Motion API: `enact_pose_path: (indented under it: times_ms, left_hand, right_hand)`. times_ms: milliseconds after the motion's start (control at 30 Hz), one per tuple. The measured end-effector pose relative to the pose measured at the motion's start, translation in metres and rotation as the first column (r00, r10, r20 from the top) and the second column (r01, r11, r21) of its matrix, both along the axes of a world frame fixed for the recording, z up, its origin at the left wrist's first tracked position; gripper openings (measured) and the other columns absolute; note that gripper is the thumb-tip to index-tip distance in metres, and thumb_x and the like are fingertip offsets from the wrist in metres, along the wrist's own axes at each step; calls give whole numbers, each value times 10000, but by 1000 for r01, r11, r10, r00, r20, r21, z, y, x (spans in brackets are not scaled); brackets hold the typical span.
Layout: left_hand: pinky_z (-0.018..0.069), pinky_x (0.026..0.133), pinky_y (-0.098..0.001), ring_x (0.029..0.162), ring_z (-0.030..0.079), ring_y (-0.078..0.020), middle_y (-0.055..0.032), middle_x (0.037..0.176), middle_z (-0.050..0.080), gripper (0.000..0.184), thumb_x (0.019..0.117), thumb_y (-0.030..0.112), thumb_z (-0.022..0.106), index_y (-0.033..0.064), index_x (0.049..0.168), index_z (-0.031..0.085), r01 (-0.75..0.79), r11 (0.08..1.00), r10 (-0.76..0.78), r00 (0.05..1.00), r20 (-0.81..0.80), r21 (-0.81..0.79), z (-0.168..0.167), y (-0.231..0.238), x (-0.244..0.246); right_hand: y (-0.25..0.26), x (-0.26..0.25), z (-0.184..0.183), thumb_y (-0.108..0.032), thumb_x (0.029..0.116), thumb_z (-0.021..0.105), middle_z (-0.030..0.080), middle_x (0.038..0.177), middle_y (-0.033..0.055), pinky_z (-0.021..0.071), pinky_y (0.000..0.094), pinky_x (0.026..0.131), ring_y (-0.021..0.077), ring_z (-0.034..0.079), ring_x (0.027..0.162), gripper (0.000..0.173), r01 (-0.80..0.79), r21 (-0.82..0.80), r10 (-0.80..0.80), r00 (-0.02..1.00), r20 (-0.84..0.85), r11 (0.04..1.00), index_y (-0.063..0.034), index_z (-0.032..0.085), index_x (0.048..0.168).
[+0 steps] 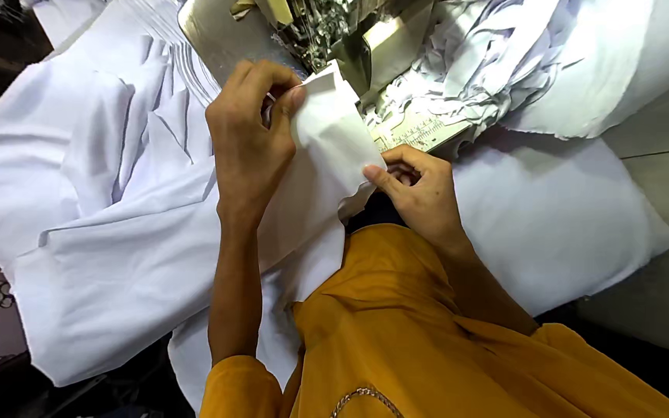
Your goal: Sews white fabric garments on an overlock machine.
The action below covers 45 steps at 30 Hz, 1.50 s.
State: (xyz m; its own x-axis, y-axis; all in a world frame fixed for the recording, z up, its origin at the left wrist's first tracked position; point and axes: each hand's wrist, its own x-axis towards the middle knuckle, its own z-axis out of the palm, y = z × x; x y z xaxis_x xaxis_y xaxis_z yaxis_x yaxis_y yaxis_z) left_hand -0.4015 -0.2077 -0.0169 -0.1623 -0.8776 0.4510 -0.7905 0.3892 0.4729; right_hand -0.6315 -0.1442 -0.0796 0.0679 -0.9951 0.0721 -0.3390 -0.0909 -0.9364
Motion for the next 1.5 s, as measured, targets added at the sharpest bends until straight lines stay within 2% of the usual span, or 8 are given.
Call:
enact_pose_path:
  times_ms: [133,400,500,600,800,1133,1333,1500]
  left_hand:
    - [473,718,-224,826,610,-110,-94,941,675,197,1029,194,601,39,1068,717,-13,1000,13,1000,10,-19,-2,0,-1]
    - [492,729,-254,835,626,-136,-117,961,692,215,1018,208,628,23,1078,719,-23,999,23,1000,-15,-47,-3,2,-4]
    - [481,695,-245,803,606,-123,-108,940,674,184,1008,149,646,9,1105,715,-1,989,-11,997,-78,-149,-5,3,-8]
    - [467,690,-252,804,589,-144,-129,936,646,153,1021,83,603,1,1084,716,44,970,-58,997,-54,-237,-4,3,-11]
    - [456,705,-281,797,579,-191,-152,951,626,196,994,48,612,112,992,797,18,971,-6,999,48,-240,-10,3,-13]
    - [476,970,-402,1189,576,-277,-154,1298,607,226,949,67,653,69,1162,726,31,999,-30,998,55,-22,-5,27,-19]
    - [449,838,-474,1053,564,-321,-144,1152,604,343,977,231,657,50,1258,582,-103,985,93,992,81,141,12,15,-26]
    - [405,734,-517,851,565,-329,-115,906,577,334,953,249,712,50,1175,560,-129,964,101,987,127,233,24,22,-28]
  right_hand:
    - [6,4,-12,-206,919,783,704,814,-45,505,132,555,-15,602,616,209,-18,79,4,984,179,997,-85,710,1073]
    - [5,9,-14,-173,942,760,742,813,-26,582,175,630,8,681,678,122,63,64,-77,966,248,996,-61,751,989]
    - [8,7,-13,-175,958,742,735,792,-27,565,172,576,9,664,636,118,69,34,-75,970,230,997,-63,747,993]
    - [12,6,-11,-207,984,715,679,687,-36,441,167,423,3,550,490,129,83,39,-90,975,202,996,-81,740,969]
    - [8,5,-13,-235,994,702,670,666,-39,467,172,443,9,574,505,163,75,23,-78,981,178,997,-85,748,948]
    - [6,1,-16,-166,968,711,690,747,-50,471,156,521,-3,569,576,107,67,-3,-65,974,218,998,-69,753,950]
    - [6,1,-16,-131,912,756,723,772,-31,533,172,575,18,632,624,70,60,15,-62,962,267,998,-69,762,943]
    - [11,0,-12,-92,877,769,729,791,-32,553,157,617,13,650,653,89,32,50,-45,956,289,998,-63,739,956]
